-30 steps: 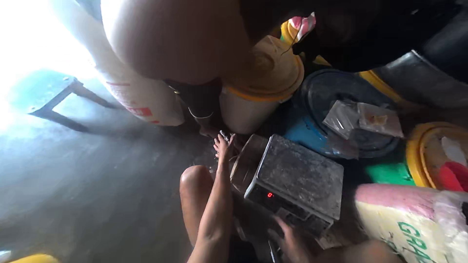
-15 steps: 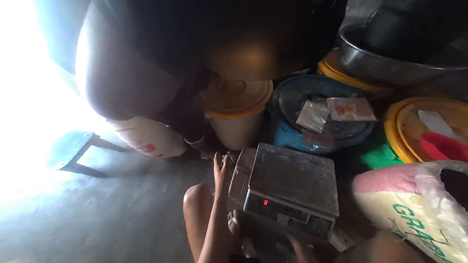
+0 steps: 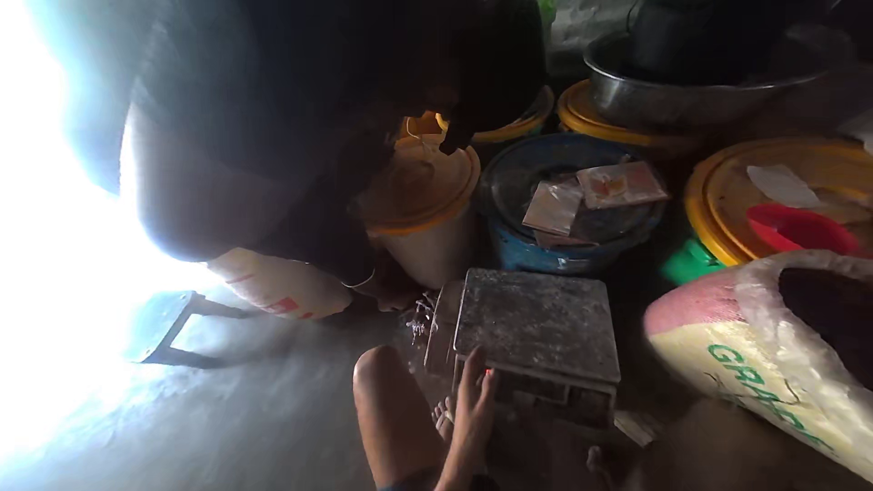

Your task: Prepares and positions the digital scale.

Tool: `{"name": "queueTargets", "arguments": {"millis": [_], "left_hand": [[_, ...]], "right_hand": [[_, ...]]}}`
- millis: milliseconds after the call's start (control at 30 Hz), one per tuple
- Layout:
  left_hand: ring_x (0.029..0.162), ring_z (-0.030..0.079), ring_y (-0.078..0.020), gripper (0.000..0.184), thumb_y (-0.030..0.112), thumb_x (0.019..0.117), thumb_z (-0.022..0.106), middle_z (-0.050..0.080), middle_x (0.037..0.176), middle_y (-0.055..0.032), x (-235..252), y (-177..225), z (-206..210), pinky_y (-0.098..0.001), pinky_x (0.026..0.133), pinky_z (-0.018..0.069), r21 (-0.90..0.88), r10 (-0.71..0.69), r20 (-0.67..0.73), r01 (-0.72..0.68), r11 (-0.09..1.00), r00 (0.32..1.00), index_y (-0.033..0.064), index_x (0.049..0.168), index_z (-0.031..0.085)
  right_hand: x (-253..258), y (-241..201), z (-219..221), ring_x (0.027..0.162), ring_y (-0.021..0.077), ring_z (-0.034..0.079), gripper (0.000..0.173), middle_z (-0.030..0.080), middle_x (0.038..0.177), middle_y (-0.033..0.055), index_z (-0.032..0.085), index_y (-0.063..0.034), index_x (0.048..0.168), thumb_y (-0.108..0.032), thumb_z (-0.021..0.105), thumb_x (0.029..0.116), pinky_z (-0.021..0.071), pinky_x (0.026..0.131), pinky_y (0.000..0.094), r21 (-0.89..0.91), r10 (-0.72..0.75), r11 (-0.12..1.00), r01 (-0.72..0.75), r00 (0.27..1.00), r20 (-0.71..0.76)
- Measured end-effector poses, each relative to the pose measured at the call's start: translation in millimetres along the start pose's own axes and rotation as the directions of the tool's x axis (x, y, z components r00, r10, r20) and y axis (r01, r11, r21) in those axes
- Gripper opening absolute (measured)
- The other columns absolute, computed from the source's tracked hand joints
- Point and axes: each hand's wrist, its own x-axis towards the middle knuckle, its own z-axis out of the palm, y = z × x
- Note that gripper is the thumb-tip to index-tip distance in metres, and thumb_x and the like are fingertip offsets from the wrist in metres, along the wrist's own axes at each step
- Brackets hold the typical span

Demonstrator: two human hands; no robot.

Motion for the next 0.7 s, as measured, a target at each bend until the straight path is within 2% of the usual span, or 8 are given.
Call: {"name": "queueTargets", "arguments": {"millis": [200,267,333,400,467,533,600,700], "left_hand": [[0.139,0.051,-0.0257,0.061,0.042,0.1107,0.023,0.044,0.158,-0.0151,4,16,37,-0.0467,0.109,0.0477,-0.29,-0.14,-0.108,0.104,0.951,0.984,0.0043,0.159,0.028],[0.141,0.049,-0.0282,0.062,0.047,0.1109,0.014,0.042,0.159,-0.0129,12,41,51,-0.0521,0.107,0.0466,-0.461,-0.266,-0.105,0.19,0.867,0.958,0.0126,0.161,0.026],[0.146,0.042,-0.0312,0.063,0.046,0.1109,0.012,0.034,0.164,-0.0148,8,59,63,-0.0559,0.109,0.0445,-0.497,-0.26,0.002,0.227,0.837,0.966,0.011,0.163,0.019],[0.146,0.044,-0.0278,0.071,0.053,0.1083,0.023,0.033,0.165,-0.0147,-2,53,74,-0.0505,0.109,0.0479,-0.428,-0.142,0.138,0.189,0.884,0.98,0.0075,0.163,0.017],[0.141,0.048,-0.016,0.071,0.054,0.1076,0.031,0.043,0.159,-0.0085,-28,62,79,-0.0397,0.111,0.0468,-0.328,-0.05,0.274,0.142,0.934,0.961,0.0064,0.161,0.026],[0.118,0.063,-0.0047,0.053,0.05,0.1066,0.044,0.067,0.132,0.0024,-58,68,80,-0.0284,0.1,0.054,-0.339,0.032,0.376,0.105,0.935,0.926,0.0114,0.141,0.055],[0.13,0.059,-0.0143,0.059,0.047,0.1061,0.049,0.06,0.144,-0.0036,-64,77,70,-0.0372,0.112,0.0495,-0.334,0.181,0.656,0.067,0.94,0.733,0.0082,0.151,0.047],[0.117,0.069,-0.0252,0.046,0.043,0.1085,0.046,0.072,0.127,-0.0113,-54,60,48,-0.044,0.104,0.0555,-0.32,0.177,0.791,0.15,0.935,0.585,0.0104,0.134,0.068]], "right_hand": [[-15,-39,40,0.135,0.018,0.055,0.065,0.056,0.147,0.0155,0.049,0.0021,0.148,-0.048,0.048,0.1061,0.045,0.116,0.0394,0.266,-0.295,0.894,0.36,0.921,-0.253],[-21,-57,46,0.148,0.0245,0.041,0.073,0.042,0.159,0.0208,0.04,0.0049,0.154,-0.05,0.046,0.1058,0.0323,0.124,0.0444,0.175,-0.344,0.901,0.398,0.899,-0.271],[-7,-74,38,0.16,0.0302,0.009,0.077,0.014,0.171,0.0186,0.023,0.0,0.162,-0.054,0.025,0.107,0.0067,0.13,0.0578,-0.038,-0.446,0.888,0.457,0.84,-0.308],[7,-73,24,0.16,0.0328,0.001,0.091,0.01,0.172,0.0158,0.023,-0.0017,0.163,-0.068,0.01,0.1021,-0.0012,0.127,0.066,-0.095,-0.464,0.878,0.47,0.782,-0.417],[6,-68,1,0.158,0.0324,0.017,0.091,0.026,0.167,0.021,0.039,0.0036,0.155,-0.069,0.02,0.1033,0.0074,0.129,0.0575,0.015,-0.445,0.848,0.53,0.726,-0.525],[5,-59,-34,0.15,0.0314,0.036,0.078,0.041,0.157,0.0252,0.056,0.0047,0.14,-0.061,0.032,0.1052,0.0301,0.124,0.0482,-0.017,-0.471,0.808,0.589,0.628,-0.62],[-2,-60,-82,0.142,0.0289,0.048,0.057,0.047,0.153,0.0233,0.056,0.0073,0.137,-0.038,0.04,0.1074,0.0441,0.116,0.0446,-0.023,-0.45,0.812,0.584,0.6,-0.661],[-25,-60,-131,0.117,0.0253,0.068,0.04,0.067,0.129,0.0201,0.058,0.0116,0.131,-0.019,0.044,0.1086,0.0574,0.102,0.0417,-0.045,-0.45,0.818,0.573,0.59,-0.67]]}}
